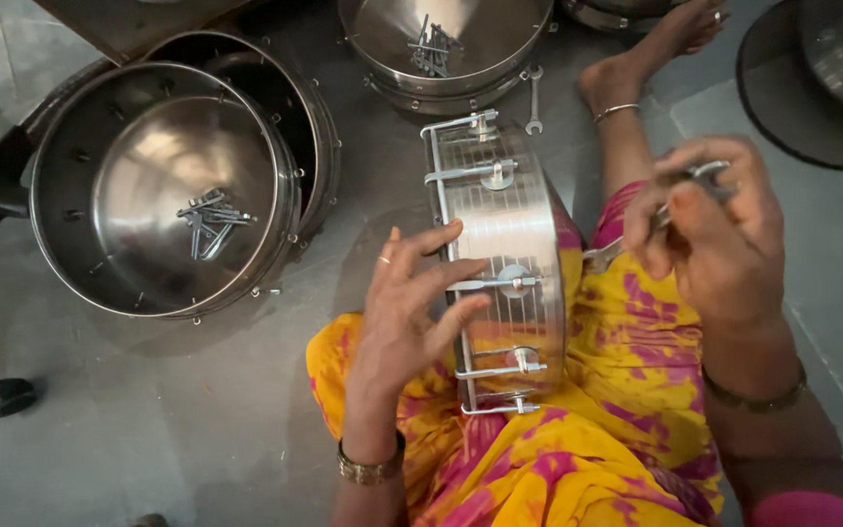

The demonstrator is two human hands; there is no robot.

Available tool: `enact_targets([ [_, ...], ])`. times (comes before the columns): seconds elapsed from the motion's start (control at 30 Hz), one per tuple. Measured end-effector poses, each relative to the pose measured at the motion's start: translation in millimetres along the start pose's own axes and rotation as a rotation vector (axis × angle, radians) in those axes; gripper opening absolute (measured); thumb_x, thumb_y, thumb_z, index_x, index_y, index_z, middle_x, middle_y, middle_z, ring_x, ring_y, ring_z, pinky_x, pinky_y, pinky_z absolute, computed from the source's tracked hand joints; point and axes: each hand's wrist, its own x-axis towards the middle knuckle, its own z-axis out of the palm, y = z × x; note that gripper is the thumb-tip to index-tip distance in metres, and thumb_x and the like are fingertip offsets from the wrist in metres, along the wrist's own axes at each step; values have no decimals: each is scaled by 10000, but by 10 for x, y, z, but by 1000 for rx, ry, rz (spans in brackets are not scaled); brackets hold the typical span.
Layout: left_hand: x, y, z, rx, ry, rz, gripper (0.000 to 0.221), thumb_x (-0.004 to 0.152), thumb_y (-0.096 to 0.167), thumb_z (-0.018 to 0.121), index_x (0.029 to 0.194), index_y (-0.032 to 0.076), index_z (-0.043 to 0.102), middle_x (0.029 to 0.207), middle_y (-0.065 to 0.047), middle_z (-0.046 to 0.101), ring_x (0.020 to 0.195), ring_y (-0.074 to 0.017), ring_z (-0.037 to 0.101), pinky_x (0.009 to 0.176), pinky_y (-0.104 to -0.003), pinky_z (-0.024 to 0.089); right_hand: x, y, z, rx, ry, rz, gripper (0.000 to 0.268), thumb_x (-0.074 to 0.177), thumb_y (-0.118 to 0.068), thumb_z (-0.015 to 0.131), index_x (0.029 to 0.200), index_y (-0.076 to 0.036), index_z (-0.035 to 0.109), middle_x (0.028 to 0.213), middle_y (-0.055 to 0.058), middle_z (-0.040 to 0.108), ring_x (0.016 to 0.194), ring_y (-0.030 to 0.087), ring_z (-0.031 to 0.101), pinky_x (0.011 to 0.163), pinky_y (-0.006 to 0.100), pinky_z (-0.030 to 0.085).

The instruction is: The person sits on the floor and uses a wrench to tighten several bolts around the rim of a drum shell. They rotate the drum shell to access different bolts while turning the wrench by hand.

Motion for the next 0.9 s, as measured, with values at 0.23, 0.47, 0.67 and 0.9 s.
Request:
enact_targets([
  [0.23,-186,239,165,-33,17,-70,644,938,189,735,1501,35,463,1662,-193,310,1533,-396,369,1251,-559,315,-320,51,202,-235,-62,-188,319,1100,-150,531,1371,-93,373,912,140,663,599,109,586,537,206,509],
  [0.47,-249,377,185,-113,23,-153,617,1022,17,554,1580,-51,300,1695,-302,207,1574,-453,286,1252,-460,337,-374,202,247,-520,-311,-404,213,1018,-26,572,1195,-78,465,965,165,694,748,184,684,596,266,581],
  [0.67,-354,422,453,-337,211,-285,691,1047,-15,527,1611,-92,135,1695,-311,231,1570,-427,332,1257,-433,338,-232,265,281,-686,-626,-660,229,952,8,609,1146,-56,504,927,126,656,731,239,672,596,352,544],
  [0.9,-522,310,771,-344,513,-232,454,1004,-50,662,1382,-40,410,1456,-262,505,1352,-334,566,1159,-385,463,-87,109,489,-566,-265,-213,247,1073,25,473,1293,-60,400,926,79,601,640,114,533,570,250,476],
])
